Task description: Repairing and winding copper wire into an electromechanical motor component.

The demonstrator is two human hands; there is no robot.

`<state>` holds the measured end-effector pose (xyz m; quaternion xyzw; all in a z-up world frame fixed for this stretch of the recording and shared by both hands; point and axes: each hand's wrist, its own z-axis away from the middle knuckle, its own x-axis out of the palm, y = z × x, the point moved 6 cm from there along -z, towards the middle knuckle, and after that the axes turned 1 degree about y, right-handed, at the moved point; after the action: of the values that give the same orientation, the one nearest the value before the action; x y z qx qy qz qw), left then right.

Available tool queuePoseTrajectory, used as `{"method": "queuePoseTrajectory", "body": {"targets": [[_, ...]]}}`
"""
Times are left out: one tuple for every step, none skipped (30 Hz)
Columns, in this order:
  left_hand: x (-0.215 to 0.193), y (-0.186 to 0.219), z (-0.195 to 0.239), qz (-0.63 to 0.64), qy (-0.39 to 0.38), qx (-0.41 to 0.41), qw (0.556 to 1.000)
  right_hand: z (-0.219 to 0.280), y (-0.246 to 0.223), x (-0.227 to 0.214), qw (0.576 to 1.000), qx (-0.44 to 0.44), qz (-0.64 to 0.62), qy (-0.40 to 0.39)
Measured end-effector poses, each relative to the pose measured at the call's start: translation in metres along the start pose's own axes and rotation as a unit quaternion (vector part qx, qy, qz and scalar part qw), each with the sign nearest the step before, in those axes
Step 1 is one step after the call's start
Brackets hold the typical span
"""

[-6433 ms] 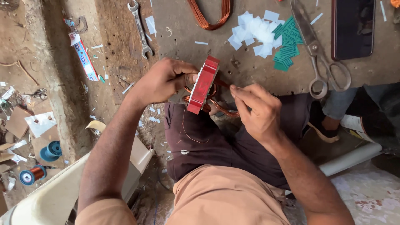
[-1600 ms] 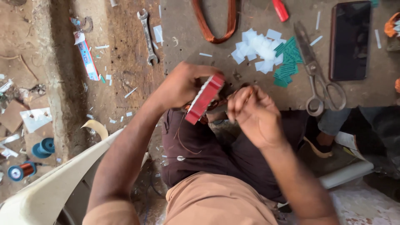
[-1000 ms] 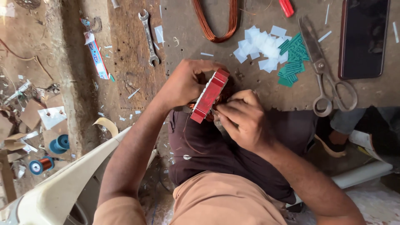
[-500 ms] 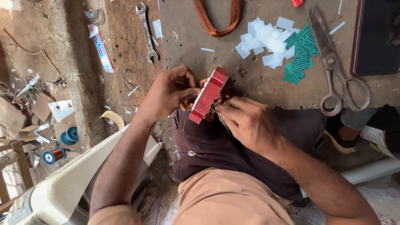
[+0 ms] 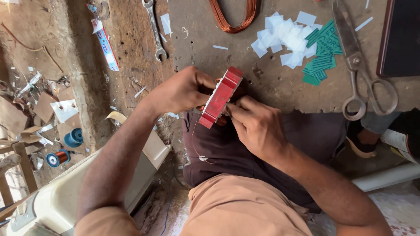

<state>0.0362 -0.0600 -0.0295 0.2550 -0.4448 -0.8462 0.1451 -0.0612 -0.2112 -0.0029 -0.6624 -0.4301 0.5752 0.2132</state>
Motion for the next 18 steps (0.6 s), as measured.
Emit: {"method": "queuePoseTrajectory", "body": {"targets": [[0.003,-0.002,-0.002,0.034,-0.015,0.008,0.999,-0.001,-0.001,0.000,1.000,-0.004,0.015,-0.004],[0.006,-0.004,-0.004,0.068,-0.030,0.015,0.997,-0.001,-0.003,0.000,0.999,-0.008,0.031,-0.008],[0.007,-0.004,-0.002,0.068,-0.031,0.016,0.997,-0.001,-0.002,-0.001,0.999,-0.007,0.031,-0.008],[0.008,-0.003,0.000,0.092,-0.020,0.026,0.995,-0.001,-0.003,-0.001,0.999,-0.015,0.046,-0.015],[0.008,-0.002,0.002,0.116,-0.010,0.036,0.992,-0.001,-0.004,0.000,0.998,-0.022,0.061,-0.023],[0.009,0.002,0.006,0.117,-0.012,0.036,0.992,-0.001,-0.002,-0.001,0.998,-0.021,0.061,-0.022],[0.006,0.003,0.010,0.119,0.013,0.017,0.993,0.000,-0.002,-0.004,0.999,-0.027,0.038,-0.001],[0.004,0.004,0.015,0.122,0.038,-0.002,0.992,0.002,-0.002,-0.006,0.999,-0.034,0.016,0.020],[0.004,0.004,0.016,0.125,0.036,-0.005,0.991,0.003,0.000,-0.004,0.999,-0.031,0.013,0.017],[0.002,0.003,0.018,0.083,0.052,-0.024,0.995,0.005,0.000,-0.004,0.999,-0.029,-0.003,0.031],[-0.001,0.003,0.018,0.038,0.069,-0.038,0.996,0.005,0.001,-0.006,0.998,-0.030,-0.016,0.049],[-0.002,0.003,0.017,0.039,0.069,-0.038,0.996,0.003,-0.001,-0.008,0.998,-0.031,-0.016,0.048],[-0.003,0.007,0.016,-0.008,0.075,-0.016,0.997,0.000,-0.002,-0.009,0.999,-0.010,-0.014,0.036],[-0.004,0.011,0.015,-0.054,0.080,0.005,0.995,-0.002,-0.002,-0.010,1.000,0.011,-0.013,0.024],[-0.004,0.008,0.016,-0.055,0.079,0.005,0.995,-0.003,-0.002,-0.011,1.000,0.011,-0.013,0.025],[-0.004,0.005,0.017,-0.045,0.080,0.001,0.996,-0.004,-0.001,-0.010,0.999,0.020,-0.019,0.019],[-0.004,0.002,0.017,-0.034,0.080,-0.003,0.996,-0.005,0.000,-0.009,0.999,0.031,-0.025,0.012],[-0.004,0.004,0.017,-0.035,0.079,-0.003,0.996,-0.004,0.003,-0.007,0.999,0.032,-0.025,0.013]]}}
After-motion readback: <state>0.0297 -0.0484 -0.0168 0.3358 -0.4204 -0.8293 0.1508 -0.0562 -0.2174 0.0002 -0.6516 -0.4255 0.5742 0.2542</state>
